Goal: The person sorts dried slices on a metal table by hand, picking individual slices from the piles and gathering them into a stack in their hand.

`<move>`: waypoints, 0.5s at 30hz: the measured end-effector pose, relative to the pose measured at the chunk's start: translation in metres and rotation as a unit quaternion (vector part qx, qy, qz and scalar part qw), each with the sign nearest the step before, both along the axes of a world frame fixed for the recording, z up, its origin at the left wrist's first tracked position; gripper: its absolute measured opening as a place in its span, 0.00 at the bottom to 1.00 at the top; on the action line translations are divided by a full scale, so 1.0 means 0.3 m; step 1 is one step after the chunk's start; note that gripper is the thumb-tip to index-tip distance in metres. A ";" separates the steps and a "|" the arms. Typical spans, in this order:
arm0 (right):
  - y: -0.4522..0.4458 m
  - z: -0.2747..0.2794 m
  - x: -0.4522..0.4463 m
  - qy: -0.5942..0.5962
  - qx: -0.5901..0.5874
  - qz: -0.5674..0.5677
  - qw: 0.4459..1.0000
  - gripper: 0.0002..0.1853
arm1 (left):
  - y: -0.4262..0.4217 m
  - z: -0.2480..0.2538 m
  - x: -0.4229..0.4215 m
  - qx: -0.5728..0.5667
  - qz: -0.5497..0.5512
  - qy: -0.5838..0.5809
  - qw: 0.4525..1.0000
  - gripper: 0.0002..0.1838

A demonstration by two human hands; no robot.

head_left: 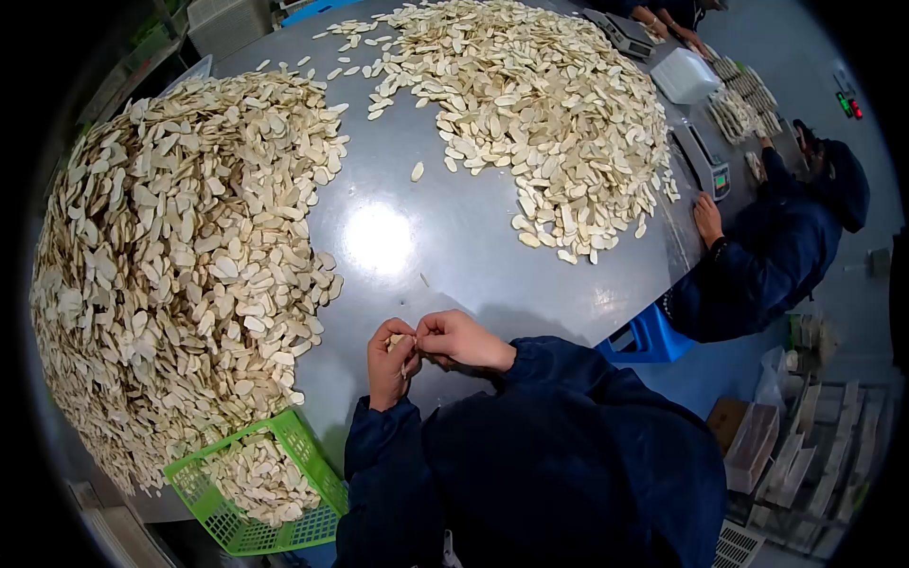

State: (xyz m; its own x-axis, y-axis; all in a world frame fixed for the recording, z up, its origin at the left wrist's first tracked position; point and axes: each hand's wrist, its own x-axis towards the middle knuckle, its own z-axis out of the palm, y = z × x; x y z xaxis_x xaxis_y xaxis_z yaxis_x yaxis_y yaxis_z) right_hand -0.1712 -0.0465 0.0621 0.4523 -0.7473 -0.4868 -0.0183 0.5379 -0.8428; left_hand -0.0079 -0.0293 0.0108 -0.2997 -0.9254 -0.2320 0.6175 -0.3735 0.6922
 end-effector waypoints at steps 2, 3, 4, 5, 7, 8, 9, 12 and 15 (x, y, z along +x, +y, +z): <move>-0.001 0.000 -0.003 0.024 -0.027 -0.008 0.999 0.09 | 0.001 0.007 -0.004 0.002 0.010 -0.006 1.000 0.01; -0.003 -0.002 -0.008 0.047 -0.052 -0.015 0.997 0.09 | 0.000 0.003 -0.004 0.003 0.009 0.013 1.000 0.01; -0.008 -0.005 -0.014 0.070 -0.077 -0.022 0.994 0.09 | -0.001 -0.005 -0.002 0.003 0.008 0.031 0.999 0.01; -0.024 -0.017 -0.038 0.114 -0.116 -0.080 0.983 0.11 | -0.002 -0.009 0.001 0.003 0.008 0.049 0.999 0.01; -0.075 -0.057 -0.138 0.263 -0.295 -0.202 0.896 0.09 | -0.009 0.008 0.002 0.001 0.027 0.057 0.998 0.02; -0.110 -0.042 -0.201 0.332 -0.313 -0.269 0.849 0.08 | -0.011 0.009 0.003 0.006 0.032 0.083 0.996 0.02; -0.136 -0.027 -0.281 0.414 -0.363 -0.298 0.780 0.08 | -0.012 0.009 0.004 0.011 0.037 0.108 0.993 0.02; -0.175 -0.046 -0.501 0.615 -0.356 -0.332 0.620 0.12 | -0.015 -0.005 0.011 0.018 0.025 0.124 0.992 0.03; -0.169 -0.046 -0.584 0.688 -0.326 -0.279 0.585 0.13 | -0.015 -0.014 0.012 0.017 0.018 0.148 0.989 0.03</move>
State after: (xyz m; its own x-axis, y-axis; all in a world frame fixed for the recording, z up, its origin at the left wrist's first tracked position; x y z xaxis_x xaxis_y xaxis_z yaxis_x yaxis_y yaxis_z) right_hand -0.3463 -0.0971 0.0482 -0.4360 -0.8212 0.3680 -0.8958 0.3567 -0.2654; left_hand -0.0042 -0.0338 0.0065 -0.3260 -0.9300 -0.1698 0.8041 -0.3672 0.4675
